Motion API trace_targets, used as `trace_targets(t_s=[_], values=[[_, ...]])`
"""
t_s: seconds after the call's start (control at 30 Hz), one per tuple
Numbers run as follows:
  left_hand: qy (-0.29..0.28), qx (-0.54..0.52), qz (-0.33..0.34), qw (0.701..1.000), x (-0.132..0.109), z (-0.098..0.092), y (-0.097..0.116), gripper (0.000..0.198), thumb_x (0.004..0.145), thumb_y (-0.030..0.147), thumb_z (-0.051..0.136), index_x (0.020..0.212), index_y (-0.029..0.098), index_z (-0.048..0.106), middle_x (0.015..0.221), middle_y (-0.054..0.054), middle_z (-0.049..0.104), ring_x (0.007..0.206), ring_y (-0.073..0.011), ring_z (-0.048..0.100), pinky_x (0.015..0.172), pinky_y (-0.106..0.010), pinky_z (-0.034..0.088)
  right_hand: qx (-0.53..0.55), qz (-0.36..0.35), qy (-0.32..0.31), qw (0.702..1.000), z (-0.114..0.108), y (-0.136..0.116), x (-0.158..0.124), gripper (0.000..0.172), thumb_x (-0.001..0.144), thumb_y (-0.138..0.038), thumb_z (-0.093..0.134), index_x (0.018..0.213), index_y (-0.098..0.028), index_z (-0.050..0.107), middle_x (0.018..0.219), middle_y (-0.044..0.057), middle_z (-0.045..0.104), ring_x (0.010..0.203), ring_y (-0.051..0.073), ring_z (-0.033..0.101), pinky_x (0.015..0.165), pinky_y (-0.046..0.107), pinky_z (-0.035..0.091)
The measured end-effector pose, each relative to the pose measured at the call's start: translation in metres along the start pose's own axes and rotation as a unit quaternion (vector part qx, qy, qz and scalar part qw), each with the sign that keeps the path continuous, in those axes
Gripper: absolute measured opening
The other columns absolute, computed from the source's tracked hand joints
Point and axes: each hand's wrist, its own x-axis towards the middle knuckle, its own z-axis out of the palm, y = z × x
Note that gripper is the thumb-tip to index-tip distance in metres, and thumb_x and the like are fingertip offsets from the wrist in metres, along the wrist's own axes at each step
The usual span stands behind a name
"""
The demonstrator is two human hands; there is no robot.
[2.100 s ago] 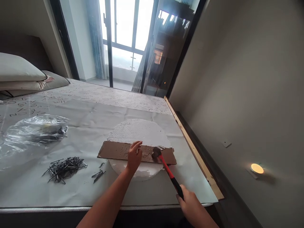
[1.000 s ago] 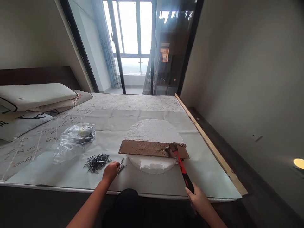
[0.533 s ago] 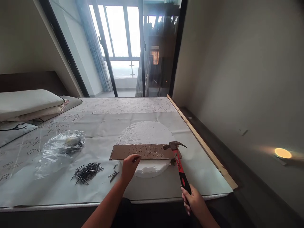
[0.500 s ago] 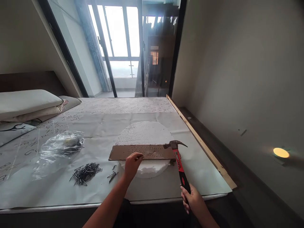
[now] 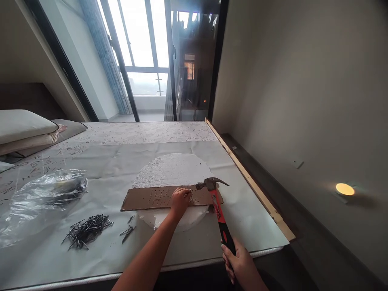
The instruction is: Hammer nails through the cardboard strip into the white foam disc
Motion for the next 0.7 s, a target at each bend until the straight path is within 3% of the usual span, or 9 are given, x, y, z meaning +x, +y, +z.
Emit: trace_targets(t_s=[0.2,0.43,0.6,0.7], values=[[0.006,-0.005,0.003,1.0,0.0,-0.001,0.001,0.014,0.075,0.02,0.054,0.073,0.02,0.068,0.074,-0.004,0.068,0.077,-0.0168,0.059,0.07,-0.029,0.046,-0.017,0.011,-0.018,1.0,0.0,-0.003,-0.005,0.047,0.076,-0.056,0.046,0.102,-0.018,0.04,0.047,-0.012,0.034,0.031,0.004,0.027,0.027,0.015,0.029],[-0.003,-0.003,-0.004,1.0,0.0,-0.001,0.001,0.013,0.073,0.02,0.056,0.074,0.02,0.069,0.075,-0.004,0.067,0.078,-0.0177,0.059,0.069,-0.028,0.046,-0.02,0.023,0.016,0.999,-0.001,0.011,-0.002,0.063,0.068,-0.063,0.049,0.109,-0.017,0.036,0.046,-0.013,0.035,0.027,0.004,0.026,0.024,0.016,0.026],[-0.028,0.004,0.003,1.0,0.0,0.002,0.0,0.015,0.074,0.019,0.055,0.074,0.021,0.07,0.077,-0.003,0.069,0.079,-0.017,0.059,0.072,-0.028,0.043,-0.027,0.026,-0.002,0.999,-0.008,0.018,0.0,0.063,0.069,-0.064,0.049,0.109,-0.018,0.034,0.047,-0.012,0.037,0.028,0.004,0.029,0.025,0.017,0.029],[-0.03,0.024,0.006,0.999,-0.002,0.005,0.001,0.014,0.075,0.021,0.056,0.074,0.021,0.07,0.079,-0.003,0.069,0.08,-0.017,0.059,0.072,-0.029,0.041,-0.051,0.012,0.022,0.998,-0.007,0.02,-0.001,0.062,0.07,-0.063,0.047,0.111,-0.017,0.036,0.046,-0.012,0.035,0.026,0.005,0.026,0.024,0.017,0.027]])
